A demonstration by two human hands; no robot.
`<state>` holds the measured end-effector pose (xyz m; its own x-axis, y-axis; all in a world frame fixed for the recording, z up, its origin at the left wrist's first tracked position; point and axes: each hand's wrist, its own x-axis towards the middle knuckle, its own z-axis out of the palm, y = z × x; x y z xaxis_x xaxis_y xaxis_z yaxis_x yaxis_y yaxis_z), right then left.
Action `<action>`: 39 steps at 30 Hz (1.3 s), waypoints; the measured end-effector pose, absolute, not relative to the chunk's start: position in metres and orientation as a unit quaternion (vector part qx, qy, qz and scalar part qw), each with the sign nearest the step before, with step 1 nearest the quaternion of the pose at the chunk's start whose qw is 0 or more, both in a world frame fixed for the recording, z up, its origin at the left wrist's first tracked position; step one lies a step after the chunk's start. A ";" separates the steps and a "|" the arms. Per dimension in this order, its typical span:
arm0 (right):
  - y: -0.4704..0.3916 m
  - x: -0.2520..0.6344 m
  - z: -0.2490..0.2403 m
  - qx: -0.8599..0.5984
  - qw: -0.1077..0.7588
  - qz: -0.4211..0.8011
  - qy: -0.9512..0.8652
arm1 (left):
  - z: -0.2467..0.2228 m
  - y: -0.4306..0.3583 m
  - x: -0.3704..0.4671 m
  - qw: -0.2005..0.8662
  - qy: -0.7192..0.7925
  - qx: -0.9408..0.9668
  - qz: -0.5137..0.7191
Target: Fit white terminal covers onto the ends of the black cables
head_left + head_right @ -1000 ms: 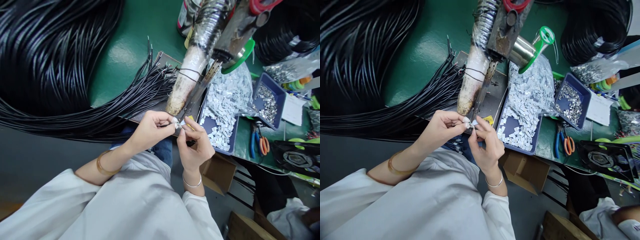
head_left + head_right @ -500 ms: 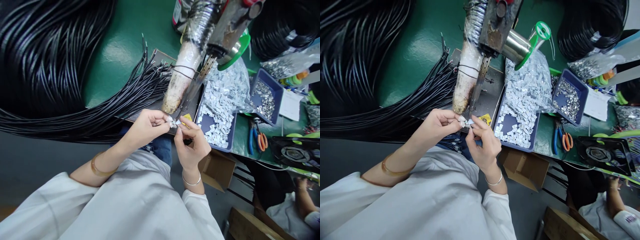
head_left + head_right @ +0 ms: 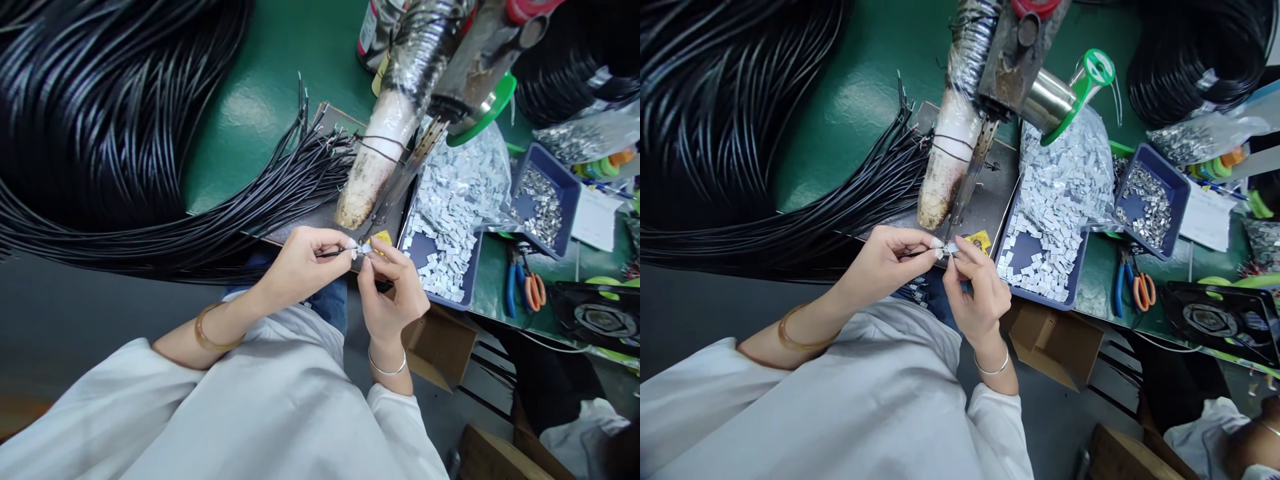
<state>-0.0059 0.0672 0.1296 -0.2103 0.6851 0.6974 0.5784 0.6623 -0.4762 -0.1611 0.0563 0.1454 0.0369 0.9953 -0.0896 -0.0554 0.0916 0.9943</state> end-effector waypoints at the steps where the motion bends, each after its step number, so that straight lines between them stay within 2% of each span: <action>1: 0.068 -0.006 0.129 -0.408 0.478 0.060 -0.776 | 0.145 0.057 -0.161 0.542 0.502 0.470 0.483; 7: 0.070 -0.006 0.131 -0.414 0.474 0.097 -0.771 | 0.143 0.058 -0.163 0.539 0.514 0.452 0.491; 14: 0.068 -0.008 0.136 -0.408 0.487 0.084 -0.767 | 0.145 0.060 -0.162 0.547 0.477 0.433 0.534; 21: 0.069 -0.007 0.132 -0.406 0.489 0.130 -0.761 | 0.143 0.061 -0.167 0.567 0.485 0.424 0.513; 27: 0.068 -0.006 0.132 -0.409 0.486 0.122 -0.762 | 0.146 0.060 -0.167 0.589 0.485 0.407 0.501; 39: 0.068 -0.006 0.132 -0.417 0.489 0.125 -0.756 | 0.148 0.060 -0.160 0.566 0.494 0.418 0.511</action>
